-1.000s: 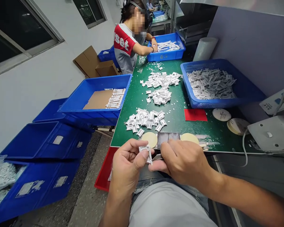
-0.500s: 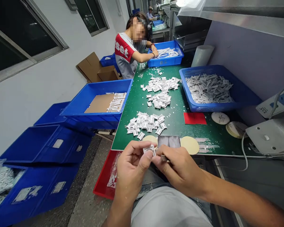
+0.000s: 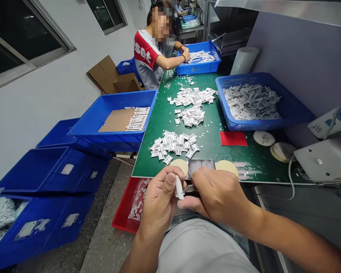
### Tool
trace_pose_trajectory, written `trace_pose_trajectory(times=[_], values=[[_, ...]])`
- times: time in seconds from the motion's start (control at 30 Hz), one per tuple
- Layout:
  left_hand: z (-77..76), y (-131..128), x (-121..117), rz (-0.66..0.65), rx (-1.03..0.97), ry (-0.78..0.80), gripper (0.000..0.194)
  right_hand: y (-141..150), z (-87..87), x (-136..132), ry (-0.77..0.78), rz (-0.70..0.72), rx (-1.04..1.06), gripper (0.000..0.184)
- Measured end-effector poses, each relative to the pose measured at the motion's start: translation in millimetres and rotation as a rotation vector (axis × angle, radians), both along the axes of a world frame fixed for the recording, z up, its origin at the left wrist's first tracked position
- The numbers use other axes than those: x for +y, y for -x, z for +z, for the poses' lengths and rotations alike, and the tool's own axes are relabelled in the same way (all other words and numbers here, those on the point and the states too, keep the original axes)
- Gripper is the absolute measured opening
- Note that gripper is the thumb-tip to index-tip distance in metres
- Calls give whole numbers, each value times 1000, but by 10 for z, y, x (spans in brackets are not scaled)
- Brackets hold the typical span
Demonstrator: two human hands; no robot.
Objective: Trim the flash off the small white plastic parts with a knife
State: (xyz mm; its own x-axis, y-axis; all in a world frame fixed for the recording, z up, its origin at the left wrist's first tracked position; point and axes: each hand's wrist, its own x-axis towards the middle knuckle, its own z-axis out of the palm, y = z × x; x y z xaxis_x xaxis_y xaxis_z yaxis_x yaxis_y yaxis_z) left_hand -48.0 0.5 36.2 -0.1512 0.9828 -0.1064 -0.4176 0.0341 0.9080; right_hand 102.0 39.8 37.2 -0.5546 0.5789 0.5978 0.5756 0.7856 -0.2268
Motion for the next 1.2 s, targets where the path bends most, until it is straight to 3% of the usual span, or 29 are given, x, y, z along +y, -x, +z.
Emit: trace_pose_trajectory(times=[0.23, 0.73, 0.87, 0.93, 1.0, 1.07, 1.13, 1.2], values=[[-20, -34, -5, -31, 4, -10, 23, 2, 1, 20, -68, -78, -36, 58], [-33, -78, -13, -31, -103, -16, 22, -24, -54, -18, -61, -86, 6, 59], [-57, -126, -13, -16, -42, -18, 23, 4, -140, -40, -20, -53, 43, 54], [-93, -102, 71, -2, 170, -23, 28, 17, -190, -56, 77, -2, 105, 52], [-150, 0, 270, 25, 574, -28, 35, -17, -221, -83, 261, 80, 220, 51], [-215, 177, 588, 61, 961, -28, 38, -138, -251, -128, 551, 167, 365, 52], [-276, 385, 980, 58, 1085, -20, 31, -353, -338, -183, 913, 244, 495, 54], [-325, 557, 1386, 40, 1193, 24, 25, -619, -536, -231, 1274, 339, 589, 52]])
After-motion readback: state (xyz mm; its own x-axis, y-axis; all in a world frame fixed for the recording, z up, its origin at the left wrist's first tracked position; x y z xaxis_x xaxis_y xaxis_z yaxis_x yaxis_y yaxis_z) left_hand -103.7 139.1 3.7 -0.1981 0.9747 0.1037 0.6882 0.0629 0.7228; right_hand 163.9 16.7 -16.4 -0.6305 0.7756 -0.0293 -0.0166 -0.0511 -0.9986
